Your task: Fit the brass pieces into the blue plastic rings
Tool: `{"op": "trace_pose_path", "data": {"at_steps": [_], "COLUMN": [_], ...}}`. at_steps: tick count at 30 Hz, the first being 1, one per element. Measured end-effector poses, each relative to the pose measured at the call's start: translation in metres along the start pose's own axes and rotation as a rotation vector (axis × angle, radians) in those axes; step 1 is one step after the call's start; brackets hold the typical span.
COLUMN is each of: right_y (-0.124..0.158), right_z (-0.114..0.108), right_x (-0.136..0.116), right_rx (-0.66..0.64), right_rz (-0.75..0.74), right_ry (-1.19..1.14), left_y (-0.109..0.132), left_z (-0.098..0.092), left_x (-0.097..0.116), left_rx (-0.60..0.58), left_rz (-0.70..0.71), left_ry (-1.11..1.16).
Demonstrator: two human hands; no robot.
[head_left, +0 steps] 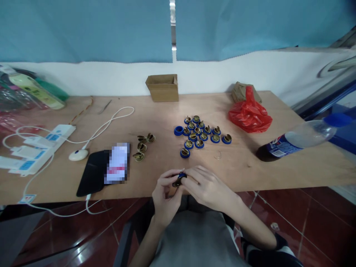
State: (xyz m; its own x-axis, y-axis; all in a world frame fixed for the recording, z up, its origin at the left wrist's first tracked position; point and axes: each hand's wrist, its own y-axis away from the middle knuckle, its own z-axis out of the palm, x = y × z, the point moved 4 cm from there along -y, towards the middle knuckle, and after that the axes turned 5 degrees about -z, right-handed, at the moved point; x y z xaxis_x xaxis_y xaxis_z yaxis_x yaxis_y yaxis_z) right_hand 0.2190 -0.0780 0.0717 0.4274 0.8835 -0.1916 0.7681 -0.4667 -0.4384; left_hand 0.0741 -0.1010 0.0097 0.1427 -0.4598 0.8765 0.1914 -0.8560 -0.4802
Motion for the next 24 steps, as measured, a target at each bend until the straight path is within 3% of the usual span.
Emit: {"op": "trace_pose_path", "data": {"at_steps": [24], "right_y": [0.0003], "right_z": [-0.0016], "right_x": [0.0029], "right_rx": [-0.041], "right_rz": [0.087], "right_ry": [-0.104], "left_y": [-0.0051], "left_z": [-0.0001], "left_x": [-0.0004], "left_rx": [-0.013], "left_rz": [-0.130], "left_ry": [0.076]}}
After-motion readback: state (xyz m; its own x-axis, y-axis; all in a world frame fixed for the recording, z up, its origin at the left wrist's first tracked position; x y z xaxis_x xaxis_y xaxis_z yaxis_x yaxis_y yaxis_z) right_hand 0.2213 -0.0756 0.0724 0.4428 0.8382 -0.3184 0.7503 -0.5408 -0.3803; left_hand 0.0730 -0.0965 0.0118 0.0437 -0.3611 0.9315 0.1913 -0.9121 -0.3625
